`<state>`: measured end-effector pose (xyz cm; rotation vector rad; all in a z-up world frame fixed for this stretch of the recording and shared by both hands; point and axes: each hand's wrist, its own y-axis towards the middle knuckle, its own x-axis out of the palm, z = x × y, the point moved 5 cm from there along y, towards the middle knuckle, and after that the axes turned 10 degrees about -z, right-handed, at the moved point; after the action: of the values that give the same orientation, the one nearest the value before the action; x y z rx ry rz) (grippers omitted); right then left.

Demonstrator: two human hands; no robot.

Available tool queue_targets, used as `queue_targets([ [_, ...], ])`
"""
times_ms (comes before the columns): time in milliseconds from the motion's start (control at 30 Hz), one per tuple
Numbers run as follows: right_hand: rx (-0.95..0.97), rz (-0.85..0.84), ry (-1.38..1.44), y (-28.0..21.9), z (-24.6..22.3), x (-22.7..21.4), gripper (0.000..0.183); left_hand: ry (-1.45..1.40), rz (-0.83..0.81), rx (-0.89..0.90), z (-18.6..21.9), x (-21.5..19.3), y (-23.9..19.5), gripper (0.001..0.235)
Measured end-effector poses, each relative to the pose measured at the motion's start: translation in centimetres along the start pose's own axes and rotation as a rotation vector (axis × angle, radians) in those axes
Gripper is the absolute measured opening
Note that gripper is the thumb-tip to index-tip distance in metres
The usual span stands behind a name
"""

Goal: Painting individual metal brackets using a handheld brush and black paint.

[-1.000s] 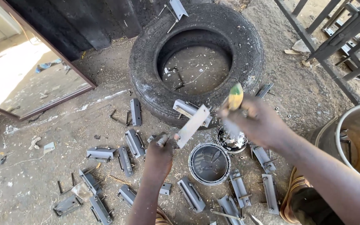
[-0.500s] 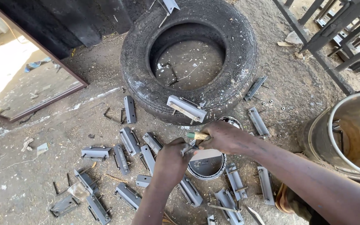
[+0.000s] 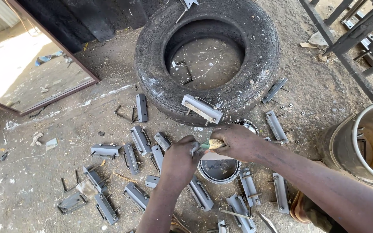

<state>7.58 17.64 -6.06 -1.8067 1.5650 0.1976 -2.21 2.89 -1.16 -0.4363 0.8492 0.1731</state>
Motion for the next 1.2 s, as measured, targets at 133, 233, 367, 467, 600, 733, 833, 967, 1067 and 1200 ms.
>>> queue_targets([
  [133, 0.014, 0.084, -0.004, -0.4, -1.8, -0.8, 0.021, -0.206, -0.007, -0.238, 1.3, -2.2, -0.7, 0.025],
  [233, -0.004, 0.161, 0.027, -1.3, -3.2, -2.0, 0.024, -0.383, 0.122, -0.411, -0.7, -2.7, -1.0, 0.035],
  [367, -0.003, 0.239, -0.144, -1.6, -3.7, -2.4, 0.021, -0.469, 0.086, -0.573, -4.5, -0.4, -1.1, 0.034],
  [467, -0.071, 0.319, -0.297, -1.8, -4.7, -2.4, 0.012, -0.544, 0.07, -0.6, -6.2, 1.6, -0.4, 0.044],
  [600, -0.245, 0.459, -0.514, -1.8, -5.6, -1.6, 0.006, -0.913, 0.1, -0.568, -9.0, 7.5, 1.2, 0.044],
  [733, -0.306, 0.518, -0.627, -2.4, -7.2, -1.0, 0.018, -1.01, 0.089, -0.533, -4.9, 4.2, 0.7, 0.046],
  [833, -0.3, 0.532, -0.713, -1.8, -6.3, 0.0, 0.015, -1.118, 0.081, -0.553, -3.6, 3.8, -0.1, 0.04],
  [967, -0.409, 0.615, -0.79, -2.0, -6.4, 0.7, 0.009, -1.227, 0.102, -0.564, -1.3, 2.5, -1.1, 0.041],
  [1067, -0.434, 0.632, -0.808, -2.1, -6.7, 1.0, 0.012, -1.247, 0.133, -0.582, -2.2, 3.3, -0.8, 0.035],
  [1200, -0.377, 0.561, -0.807, -1.7, -6.3, 1.4, 0.016, -1.214, 0.124, -0.564, -4.2, 4.8, -0.1, 0.033],
])
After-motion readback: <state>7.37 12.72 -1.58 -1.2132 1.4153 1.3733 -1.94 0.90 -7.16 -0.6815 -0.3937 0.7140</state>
